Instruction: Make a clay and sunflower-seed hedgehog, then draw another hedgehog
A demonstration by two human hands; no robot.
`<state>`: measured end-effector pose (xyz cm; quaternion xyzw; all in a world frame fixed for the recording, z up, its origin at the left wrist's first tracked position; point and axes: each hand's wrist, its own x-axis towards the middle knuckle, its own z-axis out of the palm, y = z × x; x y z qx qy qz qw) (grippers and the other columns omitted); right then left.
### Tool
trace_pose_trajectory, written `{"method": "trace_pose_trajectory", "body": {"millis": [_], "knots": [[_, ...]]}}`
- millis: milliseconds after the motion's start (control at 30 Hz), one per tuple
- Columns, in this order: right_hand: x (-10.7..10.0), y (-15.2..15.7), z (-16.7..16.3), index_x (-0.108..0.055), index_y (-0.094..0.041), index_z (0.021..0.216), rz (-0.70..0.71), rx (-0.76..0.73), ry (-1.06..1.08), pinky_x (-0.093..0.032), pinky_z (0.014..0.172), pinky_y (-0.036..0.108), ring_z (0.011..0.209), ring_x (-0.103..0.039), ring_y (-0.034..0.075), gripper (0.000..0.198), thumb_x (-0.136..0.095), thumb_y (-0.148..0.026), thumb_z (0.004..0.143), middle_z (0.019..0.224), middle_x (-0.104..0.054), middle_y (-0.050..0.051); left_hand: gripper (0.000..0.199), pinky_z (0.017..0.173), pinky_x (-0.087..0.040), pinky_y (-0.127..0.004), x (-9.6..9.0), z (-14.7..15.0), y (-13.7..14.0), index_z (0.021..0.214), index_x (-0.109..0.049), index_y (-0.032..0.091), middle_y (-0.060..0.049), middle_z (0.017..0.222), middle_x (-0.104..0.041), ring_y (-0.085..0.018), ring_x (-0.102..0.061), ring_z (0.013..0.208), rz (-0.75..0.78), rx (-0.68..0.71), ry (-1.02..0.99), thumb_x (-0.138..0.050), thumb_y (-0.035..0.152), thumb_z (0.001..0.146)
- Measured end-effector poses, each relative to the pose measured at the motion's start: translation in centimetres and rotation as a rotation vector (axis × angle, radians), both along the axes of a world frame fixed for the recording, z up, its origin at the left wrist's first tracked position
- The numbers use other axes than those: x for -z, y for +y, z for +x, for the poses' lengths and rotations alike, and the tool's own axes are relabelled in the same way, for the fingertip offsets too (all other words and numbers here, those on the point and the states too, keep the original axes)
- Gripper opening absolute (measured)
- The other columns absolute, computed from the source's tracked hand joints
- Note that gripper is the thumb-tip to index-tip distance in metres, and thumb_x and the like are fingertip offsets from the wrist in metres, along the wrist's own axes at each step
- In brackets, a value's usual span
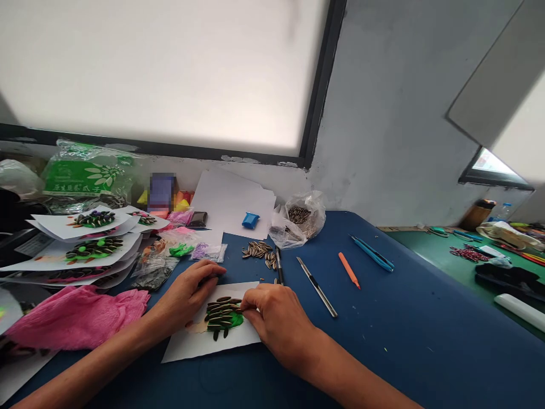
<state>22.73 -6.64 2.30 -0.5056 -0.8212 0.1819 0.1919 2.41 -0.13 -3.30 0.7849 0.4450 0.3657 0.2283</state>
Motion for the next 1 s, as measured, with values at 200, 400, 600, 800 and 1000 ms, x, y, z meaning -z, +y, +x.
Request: {"method": "trace_pose_trajectory", "body": {"millis": [200, 400, 600, 800, 1000], "knots": [[-0.1, 0.0, -0.3, -0.072, -0.02, 0.083, 0.003, 0.026, -0.025, -0.043, 0.068, 0.023, 0.076, -0.063, 0.015, 0.015, -0.063, -0.009, 0.083, 0.084, -0.071, 0.001, 0.026, 0.086, -0.049, -0.039, 0.2, -0.1, 0.1, 0.095, -0.067, 0.022, -0.006, 0.097, -0.064, -0.022, -0.059, 0.095, 0.026, 0.033, 0.002, -0.043, 0.02, 0.086], [0.5, 0.1, -0.3, -0.072, -0.02, 0.081, 0.024, 0.028, -0.006, -0.043, 0.067, 0.022, 0.074, -0.063, 0.014, 0.014, -0.063, -0.009, 0.083, 0.081, -0.071, 0.001, 0.024, 0.087, -0.048, -0.04, 0.0, 0.0, 0.0, 0.087, -0.07, 0.024, -0.006, 0.1, -0.064, -0.023, -0.058, 0.098, 0.013, 0.063, 0.022, -0.047, 0.021, 0.086], [1.0, 0.3, -0.3, -0.07, -0.019, 0.082, 0.038, 0.011, -0.007, -0.043, 0.068, 0.022, 0.074, -0.062, 0.014, 0.012, -0.062, -0.01, 0.084, 0.082, -0.07, 0.001, 0.019, 0.091, -0.047, -0.041, -0.1, 0.0, -0.2, 0.089, -0.072, 0.024, -0.007, 0.104, -0.061, -0.024, -0.057, 0.101, 0.014, 0.065, 0.055, -0.054, 0.021, 0.083], [0.9, 0.4, -0.4, -0.069, -0.019, 0.081, 0.037, 0.003, -0.02, -0.042, 0.066, 0.021, 0.074, -0.061, 0.013, 0.011, -0.062, -0.011, 0.085, 0.082, -0.068, 0.001, 0.025, 0.087, -0.047, -0.041, 0.1, 0.0, -0.1, 0.086, -0.074, 0.027, -0.006, 0.1, -0.061, -0.024, -0.055, 0.096, 0.044, 0.094, 0.085, -0.051, 0.017, 0.083], [0.9, 0.2, -0.5, -0.068, -0.018, 0.081, 0.05, -0.016, -0.052, -0.04, 0.063, 0.02, 0.071, -0.059, 0.012, 0.012, -0.059, -0.014, 0.089, 0.081, -0.066, 0.001, 0.029, 0.088, -0.045, -0.04, 0.1, -0.1, 0.1, 0.091, -0.074, 0.028, -0.005, 0.102, -0.061, -0.023, -0.053, 0.097, -0.002, 0.112, 0.111, -0.052, 0.012, 0.083]]}}
